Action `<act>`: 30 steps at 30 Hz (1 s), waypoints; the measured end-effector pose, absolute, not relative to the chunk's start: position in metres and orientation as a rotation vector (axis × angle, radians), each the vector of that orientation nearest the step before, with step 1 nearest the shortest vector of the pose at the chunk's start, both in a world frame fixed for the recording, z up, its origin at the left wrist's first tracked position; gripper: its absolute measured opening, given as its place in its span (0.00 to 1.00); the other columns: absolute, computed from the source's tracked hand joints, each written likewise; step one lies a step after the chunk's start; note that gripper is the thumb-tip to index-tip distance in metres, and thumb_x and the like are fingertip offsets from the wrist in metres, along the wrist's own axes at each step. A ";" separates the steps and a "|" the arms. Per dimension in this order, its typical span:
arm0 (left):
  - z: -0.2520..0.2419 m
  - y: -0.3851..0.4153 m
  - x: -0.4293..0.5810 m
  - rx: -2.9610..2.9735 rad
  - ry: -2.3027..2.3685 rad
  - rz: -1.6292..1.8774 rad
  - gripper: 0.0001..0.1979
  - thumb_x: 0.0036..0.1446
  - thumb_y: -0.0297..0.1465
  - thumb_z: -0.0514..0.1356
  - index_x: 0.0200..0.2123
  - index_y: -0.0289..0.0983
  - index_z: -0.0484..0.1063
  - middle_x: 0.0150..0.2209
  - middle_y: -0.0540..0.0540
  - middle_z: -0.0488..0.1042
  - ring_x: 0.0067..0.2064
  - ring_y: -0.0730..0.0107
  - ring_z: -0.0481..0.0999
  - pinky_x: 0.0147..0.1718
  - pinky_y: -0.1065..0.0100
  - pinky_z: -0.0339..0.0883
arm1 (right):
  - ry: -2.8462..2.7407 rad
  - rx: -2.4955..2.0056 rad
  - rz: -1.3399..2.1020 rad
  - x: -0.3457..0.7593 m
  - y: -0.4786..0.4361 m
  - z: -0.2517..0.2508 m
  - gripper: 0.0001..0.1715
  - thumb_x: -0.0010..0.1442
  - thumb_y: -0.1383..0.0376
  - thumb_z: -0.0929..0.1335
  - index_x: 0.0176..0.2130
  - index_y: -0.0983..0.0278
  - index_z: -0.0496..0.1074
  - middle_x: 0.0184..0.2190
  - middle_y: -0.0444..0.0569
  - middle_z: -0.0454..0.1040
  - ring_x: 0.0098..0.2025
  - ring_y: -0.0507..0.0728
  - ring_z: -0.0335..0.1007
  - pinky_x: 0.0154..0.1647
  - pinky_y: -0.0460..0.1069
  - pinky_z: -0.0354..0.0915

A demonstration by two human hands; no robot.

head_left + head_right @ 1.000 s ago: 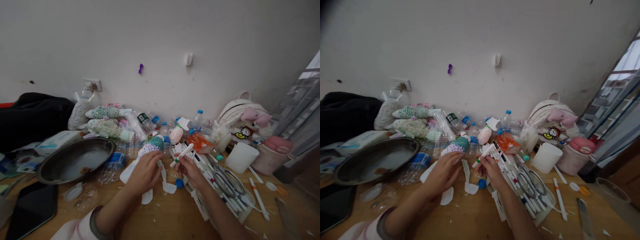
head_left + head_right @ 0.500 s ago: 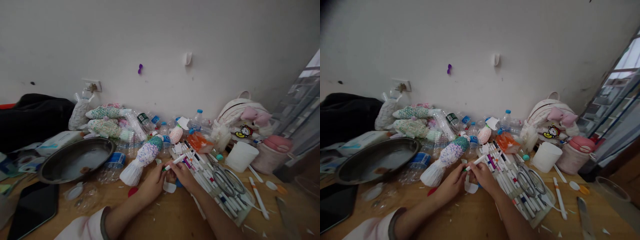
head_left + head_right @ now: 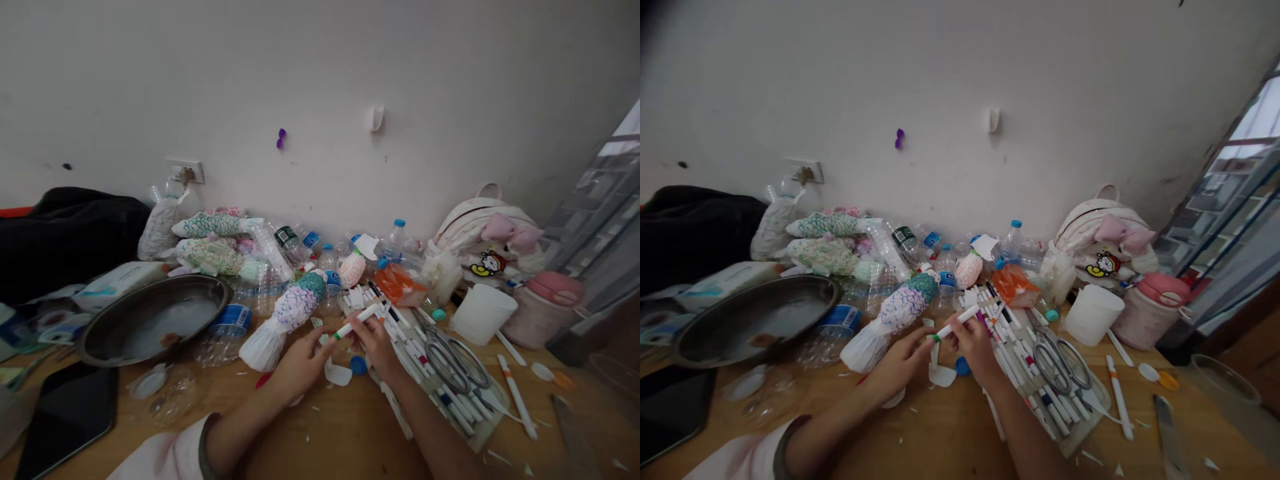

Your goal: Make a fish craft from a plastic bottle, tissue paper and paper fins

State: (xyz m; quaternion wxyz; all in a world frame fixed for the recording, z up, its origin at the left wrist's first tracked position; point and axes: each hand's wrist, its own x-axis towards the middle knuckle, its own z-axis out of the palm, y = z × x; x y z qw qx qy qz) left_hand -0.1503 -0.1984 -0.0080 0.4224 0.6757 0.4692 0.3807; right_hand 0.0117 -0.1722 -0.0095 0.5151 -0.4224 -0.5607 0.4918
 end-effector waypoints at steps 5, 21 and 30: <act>-0.010 -0.194 -0.161 1.963 1.469 0.705 0.12 0.52 0.33 0.52 0.35 0.40 0.75 0.29 0.42 0.75 0.30 0.58 0.71 0.33 0.63 0.59 | -1.585 -1.169 0.851 0.025 -0.166 -0.008 0.11 0.49 0.58 0.66 0.27 0.64 0.66 0.19 0.41 0.64 0.21 0.50 0.59 0.22 0.44 0.56; -0.012 -0.194 -0.155 2.167 1.607 0.270 0.17 0.53 0.31 0.48 0.35 0.40 0.77 0.33 0.38 0.77 0.34 0.53 0.75 0.32 0.60 0.63 | -1.979 -1.221 0.841 0.020 -0.170 -0.013 0.07 0.51 0.63 0.65 0.26 0.65 0.68 0.22 0.42 0.69 0.25 0.50 0.63 0.26 0.44 0.56; -0.007 -0.194 -0.155 2.252 1.660 0.146 0.17 0.54 0.31 0.46 0.36 0.42 0.75 0.35 0.43 0.78 0.36 0.60 0.76 0.31 0.65 0.64 | -1.909 -1.200 0.888 0.024 -0.168 -0.013 0.08 0.52 0.62 0.65 0.27 0.65 0.67 0.21 0.42 0.67 0.25 0.51 0.61 0.26 0.44 0.56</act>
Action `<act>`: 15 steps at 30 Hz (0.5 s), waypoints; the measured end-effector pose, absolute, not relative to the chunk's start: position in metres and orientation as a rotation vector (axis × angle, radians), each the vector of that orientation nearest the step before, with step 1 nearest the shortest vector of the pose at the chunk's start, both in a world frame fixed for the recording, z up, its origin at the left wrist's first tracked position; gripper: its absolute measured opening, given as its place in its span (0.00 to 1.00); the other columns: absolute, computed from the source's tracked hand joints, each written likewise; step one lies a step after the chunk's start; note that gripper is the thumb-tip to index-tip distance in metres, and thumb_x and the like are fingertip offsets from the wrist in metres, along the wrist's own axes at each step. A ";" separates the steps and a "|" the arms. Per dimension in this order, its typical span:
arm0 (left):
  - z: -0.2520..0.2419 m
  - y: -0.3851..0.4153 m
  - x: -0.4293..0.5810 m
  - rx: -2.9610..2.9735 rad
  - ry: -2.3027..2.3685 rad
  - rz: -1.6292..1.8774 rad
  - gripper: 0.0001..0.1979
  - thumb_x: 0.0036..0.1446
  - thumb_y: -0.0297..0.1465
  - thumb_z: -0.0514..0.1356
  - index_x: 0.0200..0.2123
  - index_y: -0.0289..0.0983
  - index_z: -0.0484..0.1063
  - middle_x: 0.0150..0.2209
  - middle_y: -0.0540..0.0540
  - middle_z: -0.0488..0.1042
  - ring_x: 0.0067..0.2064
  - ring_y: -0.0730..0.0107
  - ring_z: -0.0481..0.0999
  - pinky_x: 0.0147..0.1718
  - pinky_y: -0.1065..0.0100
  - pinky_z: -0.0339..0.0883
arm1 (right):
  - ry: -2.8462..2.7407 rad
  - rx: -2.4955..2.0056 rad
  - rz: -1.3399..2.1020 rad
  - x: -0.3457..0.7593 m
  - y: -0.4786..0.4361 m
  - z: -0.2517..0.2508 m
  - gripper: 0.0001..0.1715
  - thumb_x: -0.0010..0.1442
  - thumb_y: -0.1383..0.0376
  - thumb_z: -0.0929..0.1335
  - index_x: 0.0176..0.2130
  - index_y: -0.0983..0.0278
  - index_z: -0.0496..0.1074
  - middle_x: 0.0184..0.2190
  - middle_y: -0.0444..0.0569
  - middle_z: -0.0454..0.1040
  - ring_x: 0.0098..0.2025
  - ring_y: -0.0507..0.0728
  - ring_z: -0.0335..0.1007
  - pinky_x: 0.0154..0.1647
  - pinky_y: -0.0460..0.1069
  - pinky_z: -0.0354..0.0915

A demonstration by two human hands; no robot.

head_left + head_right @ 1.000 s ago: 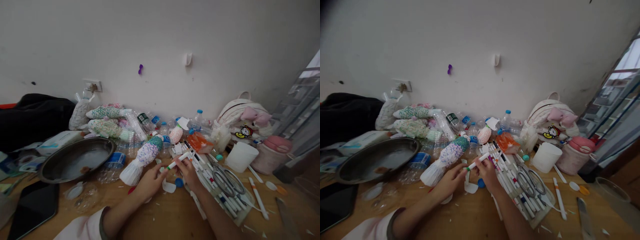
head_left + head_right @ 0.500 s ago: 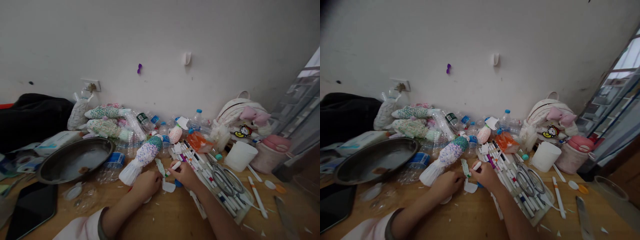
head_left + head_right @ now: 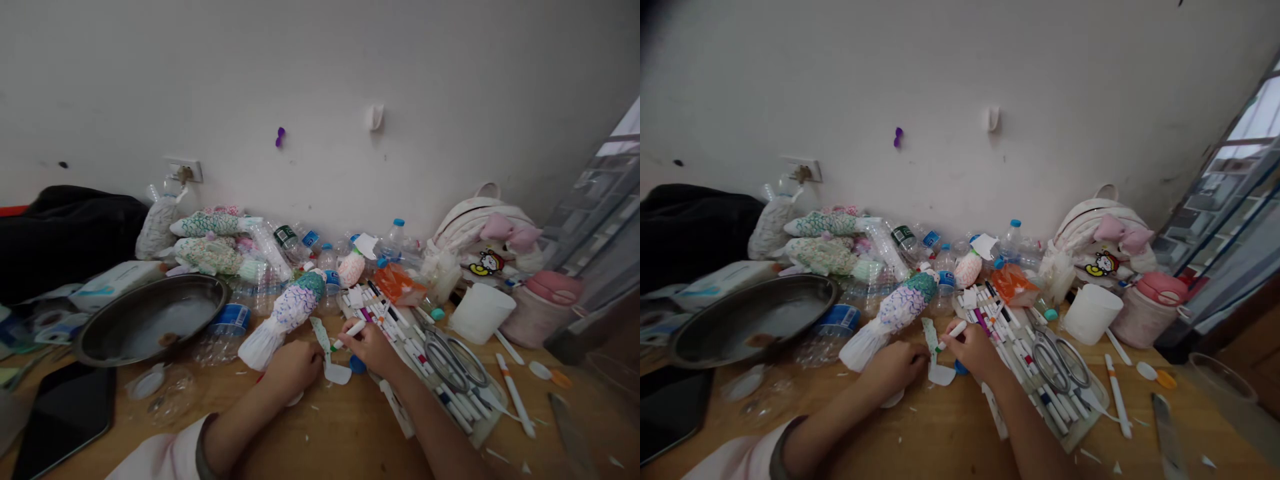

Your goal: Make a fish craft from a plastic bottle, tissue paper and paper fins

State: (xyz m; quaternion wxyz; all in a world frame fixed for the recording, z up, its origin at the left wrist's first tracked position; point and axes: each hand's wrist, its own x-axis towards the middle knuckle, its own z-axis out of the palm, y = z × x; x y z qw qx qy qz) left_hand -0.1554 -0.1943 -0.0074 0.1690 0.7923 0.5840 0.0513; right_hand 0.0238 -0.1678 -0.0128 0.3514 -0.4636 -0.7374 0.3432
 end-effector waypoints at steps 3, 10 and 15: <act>-0.007 -0.194 -0.156 2.273 1.679 0.126 0.17 0.55 0.31 0.46 0.35 0.40 0.75 0.34 0.43 0.78 0.36 0.61 0.76 0.31 0.66 0.64 | -1.951 -1.198 0.851 0.021 -0.168 -0.014 0.07 0.52 0.63 0.65 0.28 0.65 0.68 0.22 0.43 0.69 0.26 0.51 0.63 0.27 0.45 0.56; -0.009 -0.194 -0.155 2.293 1.686 0.093 0.17 0.56 0.32 0.46 0.37 0.41 0.75 0.35 0.44 0.78 0.37 0.61 0.76 0.31 0.66 0.64 | -1.973 -1.183 0.926 0.024 -0.170 -0.011 0.07 0.51 0.63 0.65 0.26 0.65 0.68 0.21 0.42 0.68 0.24 0.50 0.62 0.25 0.44 0.56; -0.008 -0.194 -0.155 2.308 1.693 0.089 0.17 0.55 0.32 0.45 0.37 0.42 0.74 0.35 0.43 0.78 0.36 0.60 0.76 0.30 0.66 0.64 | -1.891 -1.166 0.937 0.024 -0.169 -0.012 0.09 0.53 0.61 0.65 0.27 0.65 0.67 0.21 0.42 0.68 0.24 0.50 0.63 0.25 0.44 0.56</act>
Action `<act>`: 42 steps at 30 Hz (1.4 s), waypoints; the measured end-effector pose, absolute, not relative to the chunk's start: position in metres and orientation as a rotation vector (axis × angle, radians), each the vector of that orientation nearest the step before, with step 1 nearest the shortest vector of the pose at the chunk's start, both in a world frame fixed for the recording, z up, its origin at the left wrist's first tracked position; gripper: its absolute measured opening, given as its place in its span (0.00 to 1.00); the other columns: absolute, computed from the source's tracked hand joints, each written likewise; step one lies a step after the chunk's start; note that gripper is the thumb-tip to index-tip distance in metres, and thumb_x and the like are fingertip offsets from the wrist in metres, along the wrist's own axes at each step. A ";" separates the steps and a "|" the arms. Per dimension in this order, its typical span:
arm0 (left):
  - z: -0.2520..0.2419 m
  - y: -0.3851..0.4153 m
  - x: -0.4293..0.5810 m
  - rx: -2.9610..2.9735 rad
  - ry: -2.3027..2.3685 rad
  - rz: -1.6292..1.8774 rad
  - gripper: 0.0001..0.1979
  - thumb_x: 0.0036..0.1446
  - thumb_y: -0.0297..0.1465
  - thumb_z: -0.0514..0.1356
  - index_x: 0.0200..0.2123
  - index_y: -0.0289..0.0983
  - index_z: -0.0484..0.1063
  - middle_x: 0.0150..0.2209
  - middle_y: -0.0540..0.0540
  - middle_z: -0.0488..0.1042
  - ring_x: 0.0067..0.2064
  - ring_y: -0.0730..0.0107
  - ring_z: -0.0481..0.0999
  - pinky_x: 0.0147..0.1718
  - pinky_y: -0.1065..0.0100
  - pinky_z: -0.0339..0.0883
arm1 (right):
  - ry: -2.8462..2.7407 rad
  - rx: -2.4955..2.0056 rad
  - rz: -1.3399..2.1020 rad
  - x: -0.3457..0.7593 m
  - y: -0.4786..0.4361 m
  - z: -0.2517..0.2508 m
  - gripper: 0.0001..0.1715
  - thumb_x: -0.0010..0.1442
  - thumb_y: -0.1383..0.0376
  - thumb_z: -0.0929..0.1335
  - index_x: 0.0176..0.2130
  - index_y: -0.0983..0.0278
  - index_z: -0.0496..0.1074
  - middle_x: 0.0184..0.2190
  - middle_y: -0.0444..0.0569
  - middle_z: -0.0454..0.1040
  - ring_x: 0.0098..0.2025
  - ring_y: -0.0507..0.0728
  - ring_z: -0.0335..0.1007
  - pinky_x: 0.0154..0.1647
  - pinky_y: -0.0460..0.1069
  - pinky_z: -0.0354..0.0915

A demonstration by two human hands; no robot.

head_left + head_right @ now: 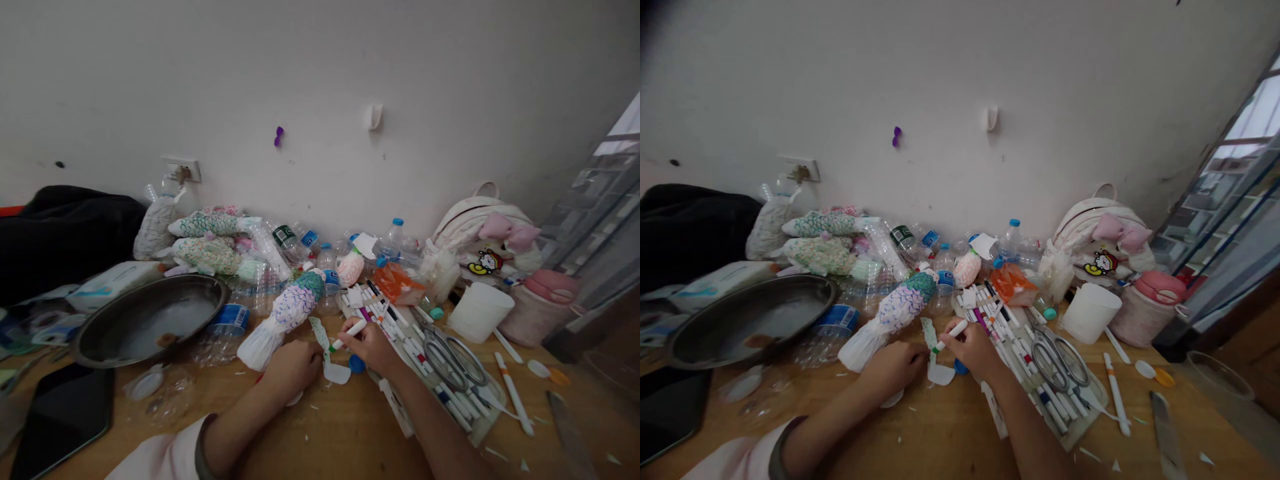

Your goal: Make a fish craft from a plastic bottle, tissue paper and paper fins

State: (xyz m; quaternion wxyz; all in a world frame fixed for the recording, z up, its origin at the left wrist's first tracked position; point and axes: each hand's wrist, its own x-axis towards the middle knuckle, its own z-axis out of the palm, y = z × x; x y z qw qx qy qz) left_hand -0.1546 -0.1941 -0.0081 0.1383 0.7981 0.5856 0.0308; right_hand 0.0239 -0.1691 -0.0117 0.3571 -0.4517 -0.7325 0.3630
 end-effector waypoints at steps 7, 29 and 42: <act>-0.007 -0.195 -0.154 2.316 1.701 0.083 0.18 0.55 0.31 0.44 0.35 0.42 0.74 0.35 0.43 0.78 0.36 0.57 0.76 0.30 0.63 0.65 | -1.977 -1.259 0.838 0.024 -0.167 -0.016 0.08 0.52 0.61 0.65 0.28 0.64 0.69 0.22 0.43 0.70 0.25 0.51 0.64 0.26 0.44 0.56; -0.005 -0.197 -0.153 2.320 1.710 0.060 0.17 0.56 0.31 0.44 0.34 0.40 0.73 0.33 0.43 0.77 0.35 0.60 0.76 0.30 0.66 0.65 | -1.891 -1.318 0.732 0.023 -0.164 -0.017 0.11 0.54 0.60 0.63 0.31 0.64 0.71 0.23 0.44 0.71 0.26 0.52 0.65 0.26 0.45 0.58; -0.004 -0.197 -0.154 2.319 1.706 0.047 0.18 0.55 0.31 0.44 0.34 0.39 0.74 0.33 0.41 0.77 0.35 0.60 0.76 0.31 0.64 0.65 | -1.928 -1.269 0.735 0.022 -0.165 -0.014 0.11 0.55 0.61 0.63 0.31 0.65 0.72 0.23 0.44 0.72 0.26 0.51 0.64 0.26 0.44 0.57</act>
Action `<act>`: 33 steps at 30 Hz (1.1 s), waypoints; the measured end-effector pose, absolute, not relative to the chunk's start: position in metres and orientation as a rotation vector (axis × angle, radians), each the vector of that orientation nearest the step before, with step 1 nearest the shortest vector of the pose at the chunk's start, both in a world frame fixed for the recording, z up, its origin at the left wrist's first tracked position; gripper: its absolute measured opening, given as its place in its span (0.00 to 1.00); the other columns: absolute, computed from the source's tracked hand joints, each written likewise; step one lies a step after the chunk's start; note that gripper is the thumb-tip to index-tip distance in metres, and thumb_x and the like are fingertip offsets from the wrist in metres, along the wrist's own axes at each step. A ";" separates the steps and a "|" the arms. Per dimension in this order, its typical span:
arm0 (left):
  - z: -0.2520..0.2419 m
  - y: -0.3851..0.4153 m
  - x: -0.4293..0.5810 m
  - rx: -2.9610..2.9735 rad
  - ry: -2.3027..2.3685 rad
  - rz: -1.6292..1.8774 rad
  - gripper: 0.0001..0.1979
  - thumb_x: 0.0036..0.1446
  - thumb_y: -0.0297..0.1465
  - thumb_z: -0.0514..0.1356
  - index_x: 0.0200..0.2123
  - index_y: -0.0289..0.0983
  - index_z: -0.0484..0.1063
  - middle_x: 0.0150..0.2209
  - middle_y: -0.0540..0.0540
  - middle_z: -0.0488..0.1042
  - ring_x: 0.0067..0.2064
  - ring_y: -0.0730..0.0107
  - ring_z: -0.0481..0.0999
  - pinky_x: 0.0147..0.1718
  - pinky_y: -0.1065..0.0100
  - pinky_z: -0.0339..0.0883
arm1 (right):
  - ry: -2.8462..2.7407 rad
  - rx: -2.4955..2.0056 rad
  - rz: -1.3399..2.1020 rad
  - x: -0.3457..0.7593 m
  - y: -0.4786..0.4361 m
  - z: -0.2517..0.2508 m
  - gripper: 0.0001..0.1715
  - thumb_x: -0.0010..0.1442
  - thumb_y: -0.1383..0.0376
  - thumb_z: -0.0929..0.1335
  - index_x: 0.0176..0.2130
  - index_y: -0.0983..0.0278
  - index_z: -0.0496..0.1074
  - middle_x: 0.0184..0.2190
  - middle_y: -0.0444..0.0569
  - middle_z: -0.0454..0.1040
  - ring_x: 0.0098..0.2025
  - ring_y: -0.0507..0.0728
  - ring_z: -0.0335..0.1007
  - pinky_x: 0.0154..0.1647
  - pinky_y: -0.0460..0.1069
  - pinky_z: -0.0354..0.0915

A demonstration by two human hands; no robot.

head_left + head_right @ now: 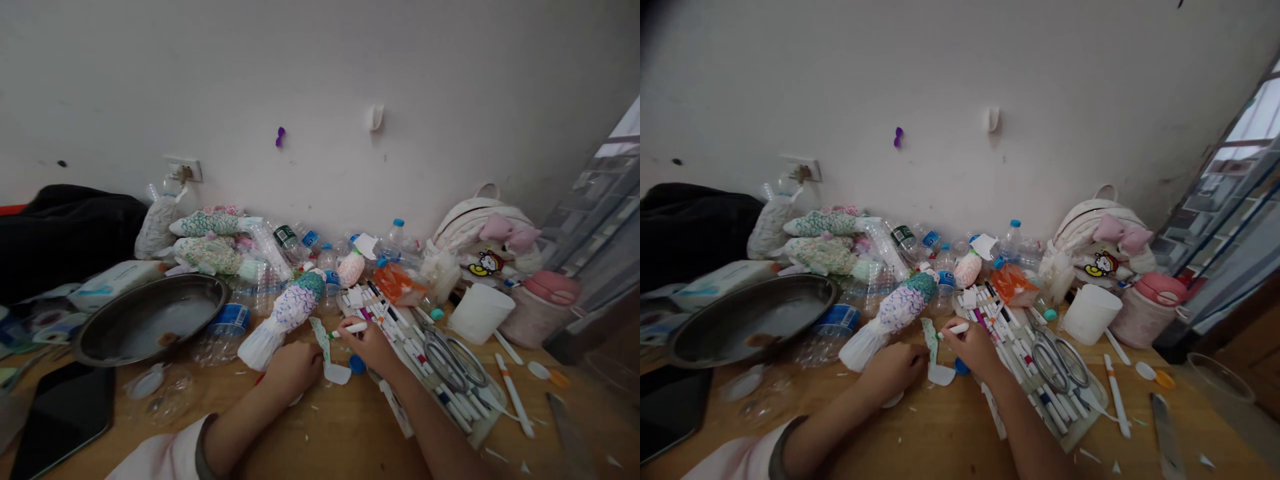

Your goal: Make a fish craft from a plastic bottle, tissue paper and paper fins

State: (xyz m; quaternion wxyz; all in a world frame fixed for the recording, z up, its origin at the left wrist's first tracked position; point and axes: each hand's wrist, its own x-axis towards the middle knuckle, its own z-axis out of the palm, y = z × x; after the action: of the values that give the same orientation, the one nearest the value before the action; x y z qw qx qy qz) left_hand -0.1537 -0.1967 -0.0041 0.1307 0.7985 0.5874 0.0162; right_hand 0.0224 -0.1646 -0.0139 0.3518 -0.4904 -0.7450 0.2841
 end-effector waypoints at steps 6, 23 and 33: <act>-0.005 -0.196 -0.154 2.323 1.692 0.039 0.18 0.54 0.31 0.45 0.34 0.38 0.75 0.33 0.41 0.77 0.36 0.58 0.76 0.31 0.65 0.65 | -1.973 -1.285 0.706 0.021 -0.168 -0.013 0.09 0.53 0.65 0.63 0.25 0.65 0.70 0.20 0.43 0.70 0.24 0.51 0.63 0.25 0.44 0.55; -0.003 -0.195 -0.155 2.330 1.718 0.070 0.19 0.56 0.30 0.43 0.33 0.38 0.74 0.33 0.40 0.77 0.35 0.56 0.76 0.31 0.62 0.65 | -1.961 -1.220 0.803 0.017 -0.169 -0.012 0.08 0.52 0.64 0.65 0.29 0.64 0.73 0.27 0.45 0.75 0.29 0.52 0.67 0.30 0.45 0.59; -0.003 -0.195 -0.155 2.336 1.734 0.048 0.18 0.58 0.32 0.43 0.36 0.39 0.73 0.34 0.41 0.77 0.35 0.62 0.76 0.32 0.65 0.65 | -1.947 -1.248 0.796 0.019 -0.168 -0.013 0.09 0.53 0.63 0.64 0.29 0.64 0.72 0.24 0.44 0.73 0.27 0.51 0.66 0.27 0.44 0.58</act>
State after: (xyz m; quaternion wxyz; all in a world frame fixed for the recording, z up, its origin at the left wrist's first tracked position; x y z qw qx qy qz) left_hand -0.1553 -0.1945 -0.0035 0.1155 0.7974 0.5920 0.0165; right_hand 0.0195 -0.1679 -0.0132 0.3410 -0.4799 -0.7482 0.3060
